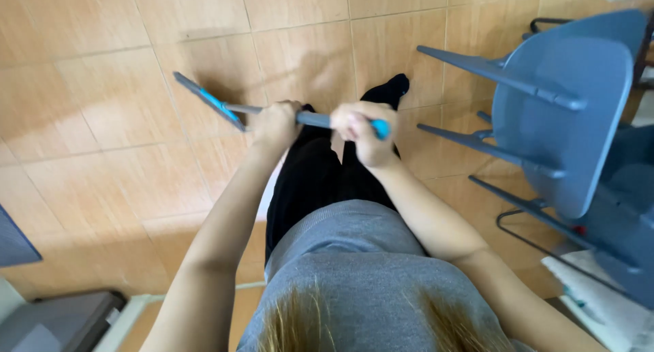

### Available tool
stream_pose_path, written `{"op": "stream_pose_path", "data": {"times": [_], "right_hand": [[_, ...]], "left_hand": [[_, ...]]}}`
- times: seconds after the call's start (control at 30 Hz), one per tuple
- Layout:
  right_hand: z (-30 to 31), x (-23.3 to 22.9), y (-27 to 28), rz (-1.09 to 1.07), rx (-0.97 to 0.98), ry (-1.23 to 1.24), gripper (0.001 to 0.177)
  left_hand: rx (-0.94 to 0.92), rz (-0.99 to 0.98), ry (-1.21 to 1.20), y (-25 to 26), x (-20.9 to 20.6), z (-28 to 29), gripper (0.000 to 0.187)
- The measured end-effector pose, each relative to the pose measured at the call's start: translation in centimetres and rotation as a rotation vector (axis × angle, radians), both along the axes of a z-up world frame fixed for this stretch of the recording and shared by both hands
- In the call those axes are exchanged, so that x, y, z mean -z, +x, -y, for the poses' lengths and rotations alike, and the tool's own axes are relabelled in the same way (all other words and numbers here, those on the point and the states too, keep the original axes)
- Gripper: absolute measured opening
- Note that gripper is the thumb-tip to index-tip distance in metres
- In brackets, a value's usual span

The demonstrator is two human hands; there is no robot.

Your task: Sweeping the floor with a broom.

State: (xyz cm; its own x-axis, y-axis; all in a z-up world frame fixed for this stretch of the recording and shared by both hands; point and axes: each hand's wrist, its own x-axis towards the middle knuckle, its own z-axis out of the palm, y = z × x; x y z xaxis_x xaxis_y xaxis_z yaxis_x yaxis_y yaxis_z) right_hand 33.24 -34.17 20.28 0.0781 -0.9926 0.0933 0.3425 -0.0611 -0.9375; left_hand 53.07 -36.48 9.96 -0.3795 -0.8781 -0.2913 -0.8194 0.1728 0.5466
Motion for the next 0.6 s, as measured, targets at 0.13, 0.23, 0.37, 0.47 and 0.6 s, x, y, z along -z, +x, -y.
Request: {"op": "stream_pose_path", "data": {"times": [0.13,0.23,0.37,0.47,0.6], "right_hand": [[2.0,0.8,-5.3,-0.193,-0.11,-0.017,0.024],[3.6,-0.3,-13.2,-0.447,-0.072,-0.094,0.019],[7.8,-4.7,-21.7,-0.436,0.062,-0.093,0.026],[9.7,-6.5,-25.8,-0.494,0.085,-0.162,0.03],[11.6,-5.7,-29.7,-0.627,0.133,-0.211,0.036]], "left_hand": [[-0.271,-0.152,0.008,-5.9,7.9,0.1,0.012],[-0.22,-0.17,-0.049,-15.8,9.0,3.0,0.012],[-0.22,-0.488,-0.141,-29.0,6.9,8.0,0.014],[-0.209,-0.582,-0.134,-36.7,6.3,11.2,0.021],[-0.162,-0.72,-0.148,-44.3,7.4,15.7,0.027]]}}
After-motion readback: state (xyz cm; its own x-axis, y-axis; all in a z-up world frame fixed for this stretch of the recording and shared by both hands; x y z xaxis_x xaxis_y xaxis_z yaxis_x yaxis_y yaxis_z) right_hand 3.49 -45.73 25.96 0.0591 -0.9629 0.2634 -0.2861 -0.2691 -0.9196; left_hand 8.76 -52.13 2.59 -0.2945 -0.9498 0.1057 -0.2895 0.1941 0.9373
